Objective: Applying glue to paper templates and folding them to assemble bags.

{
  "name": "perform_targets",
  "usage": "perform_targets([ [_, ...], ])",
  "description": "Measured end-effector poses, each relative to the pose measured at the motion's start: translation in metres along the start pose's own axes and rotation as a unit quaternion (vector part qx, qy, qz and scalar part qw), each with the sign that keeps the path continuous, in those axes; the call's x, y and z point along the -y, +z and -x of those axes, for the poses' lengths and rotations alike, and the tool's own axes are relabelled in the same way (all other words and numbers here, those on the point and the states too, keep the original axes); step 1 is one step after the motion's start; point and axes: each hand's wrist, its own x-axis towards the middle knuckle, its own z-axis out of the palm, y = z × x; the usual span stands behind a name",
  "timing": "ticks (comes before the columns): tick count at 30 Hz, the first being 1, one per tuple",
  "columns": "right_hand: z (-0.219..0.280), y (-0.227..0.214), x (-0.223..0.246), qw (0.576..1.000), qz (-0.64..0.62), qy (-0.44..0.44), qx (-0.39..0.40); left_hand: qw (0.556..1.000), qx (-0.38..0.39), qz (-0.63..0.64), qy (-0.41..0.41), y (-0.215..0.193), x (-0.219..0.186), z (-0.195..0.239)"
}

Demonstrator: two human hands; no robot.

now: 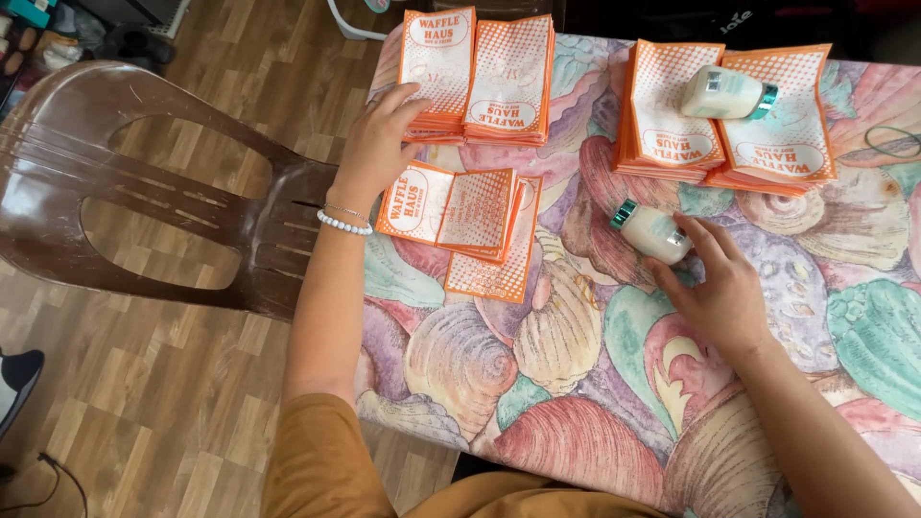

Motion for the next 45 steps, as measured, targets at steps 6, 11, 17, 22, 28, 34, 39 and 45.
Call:
perform_targets([
  [6, 0.000, 0.001, 0.000, 1.000, 0.004, -0.001, -0.007, 0.998, 0.013, -0.063, 0.020, 0.016, 0.015, -0.009],
  [11, 0.000, 0.001, 0.000, 1.000, 0.000, 0.007, -0.003, 0.995, 0.045, -0.080, 0.030, 0.010, 0.020, -0.023],
  [17, -0.001, 0.000, -0.001, 1.000, -0.003, 0.003, 0.000, 0.992, 0.065, -0.099, 0.049, 0.008, 0.031, -0.036],
  [22, -0.001, 0.002, -0.003, 1.000, 0.002, -0.001, -0.003, 0.979, 0.071, -0.172, 0.087, 0.013, 0.030, -0.038],
  [28, -0.002, 0.002, -0.005, 0.999, 0.032, 0.026, 0.002, 0.943, -0.074, -0.301, 0.124, -0.004, 0.026, -0.041],
  [34, -0.004, -0.004, 0.002, 1.000, 0.016, 0.017, 0.004, 0.927, -0.236, -0.270, 0.111, -0.084, -0.011, -0.039],
  [39, 0.000, -0.034, 0.018, 0.986, 0.005, -0.105, -0.126, 0.947, -0.282, 0.127, 0.093, -0.119, -0.104, -0.008],
  [45, 0.003, -0.111, 0.045, 0.895, -0.438, -0.003, -0.091, 0.846, -0.156, 0.506, -0.059, -0.038, -0.247, 0.033],
])
